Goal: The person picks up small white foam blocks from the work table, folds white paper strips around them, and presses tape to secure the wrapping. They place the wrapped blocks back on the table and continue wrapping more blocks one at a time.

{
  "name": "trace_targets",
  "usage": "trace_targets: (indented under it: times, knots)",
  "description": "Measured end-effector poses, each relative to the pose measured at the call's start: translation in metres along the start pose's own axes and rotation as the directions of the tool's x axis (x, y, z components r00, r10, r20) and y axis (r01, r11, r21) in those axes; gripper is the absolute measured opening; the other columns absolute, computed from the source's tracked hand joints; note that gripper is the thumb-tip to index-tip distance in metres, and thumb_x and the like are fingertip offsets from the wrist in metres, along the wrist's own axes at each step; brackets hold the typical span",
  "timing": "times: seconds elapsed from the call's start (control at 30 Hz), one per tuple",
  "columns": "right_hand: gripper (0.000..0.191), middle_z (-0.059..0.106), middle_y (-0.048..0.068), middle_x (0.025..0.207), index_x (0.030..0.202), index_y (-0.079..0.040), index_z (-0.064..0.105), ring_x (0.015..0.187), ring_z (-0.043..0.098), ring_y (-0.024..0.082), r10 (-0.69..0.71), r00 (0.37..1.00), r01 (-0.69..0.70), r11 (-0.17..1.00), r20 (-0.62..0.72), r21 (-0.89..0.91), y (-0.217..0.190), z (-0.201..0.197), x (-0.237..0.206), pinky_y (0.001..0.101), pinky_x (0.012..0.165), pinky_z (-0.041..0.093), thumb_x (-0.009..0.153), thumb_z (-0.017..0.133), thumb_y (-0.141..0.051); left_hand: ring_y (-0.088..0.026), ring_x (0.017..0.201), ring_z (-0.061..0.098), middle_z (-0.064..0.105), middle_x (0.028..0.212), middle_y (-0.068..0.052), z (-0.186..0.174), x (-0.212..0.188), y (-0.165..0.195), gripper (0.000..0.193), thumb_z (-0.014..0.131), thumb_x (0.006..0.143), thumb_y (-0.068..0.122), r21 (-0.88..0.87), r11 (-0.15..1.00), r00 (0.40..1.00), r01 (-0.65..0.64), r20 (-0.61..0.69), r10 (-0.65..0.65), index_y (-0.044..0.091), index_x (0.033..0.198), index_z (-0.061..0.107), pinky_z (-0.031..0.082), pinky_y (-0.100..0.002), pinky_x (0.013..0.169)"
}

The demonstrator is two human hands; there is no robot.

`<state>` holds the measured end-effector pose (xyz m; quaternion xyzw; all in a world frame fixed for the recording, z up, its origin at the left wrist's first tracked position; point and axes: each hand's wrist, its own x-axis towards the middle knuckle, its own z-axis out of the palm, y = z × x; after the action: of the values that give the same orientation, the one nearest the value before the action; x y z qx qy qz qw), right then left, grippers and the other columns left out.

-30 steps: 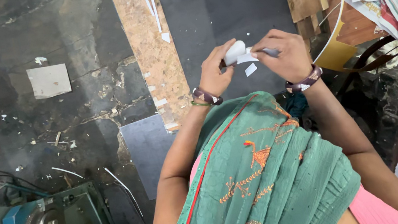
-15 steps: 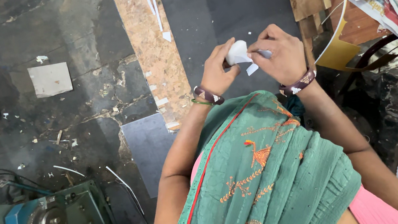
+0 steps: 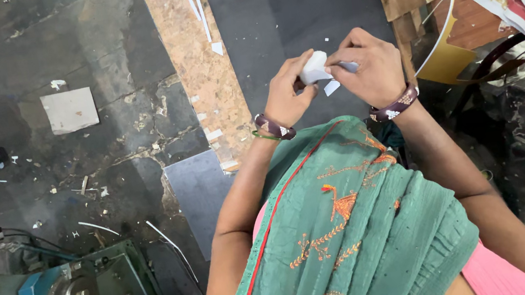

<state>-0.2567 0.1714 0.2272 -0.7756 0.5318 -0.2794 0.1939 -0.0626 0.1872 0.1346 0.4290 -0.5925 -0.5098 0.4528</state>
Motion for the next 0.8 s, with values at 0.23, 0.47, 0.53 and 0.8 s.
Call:
trace_targets:
  times: [0.23,0.47,0.53,0.8]
  knots:
    - [0.01,0.066,0.003,0.093,0.096,-0.015,0.08,0.078,0.067,0.025,-0.012,1.0,0.012,1.0,0.018,-0.007,0.0,-0.002,0.0,0.037,0.069,0.053,0.086,0.081,-0.018,-0.011,0.083,0.066,0.069,0.128,-0.008,0.002,0.002,0.004,0.056,0.076,0.088,0.004,0.123,0.992,0.999,0.007,-0.046,-0.001,0.012,0.141,0.061,0.055,-0.025,0.072]
    - [0.01,0.067,0.004,0.093,0.097,-0.014,0.081,0.079,0.067,0.025,-0.039,0.999,0.038,0.999,0.031,0.033,0.003,-0.007,0.0,0.0365,0.069,0.052,0.087,0.081,-0.017,-0.012,0.085,0.066,0.069,0.128,-0.008,0.0,0.001,0.007,0.058,0.076,0.086,0.002,0.099,0.995,0.999,0.002,-0.036,0.002,0.011,0.141,0.061,0.055,-0.025,0.072]
    - [0.01,0.067,0.004,0.093,0.097,-0.014,0.081,0.079,0.067,0.025,-0.047,0.998,0.046,0.999,0.032,0.028,0.004,-0.008,0.001,0.0366,0.069,0.052,0.087,0.081,-0.016,-0.012,0.087,0.067,0.068,0.128,-0.008,-0.001,0.002,0.008,0.059,0.076,0.086,0.001,0.084,0.996,0.999,-0.003,-0.037,0.006,0.011,0.141,0.061,0.056,-0.025,0.074]
    - [0.011,0.067,0.004,0.095,0.1,-0.014,0.08,0.081,0.068,0.025,-0.034,0.998,0.029,0.996,0.055,0.084,0.0,-0.008,0.004,0.0358,0.071,0.053,0.089,0.08,-0.017,-0.013,0.095,0.069,0.068,0.127,-0.008,-0.003,0.002,0.012,0.06,0.078,0.085,0.0,0.082,0.997,0.999,-0.002,-0.044,0.006,0.01,0.141,0.06,0.059,-0.025,0.078]
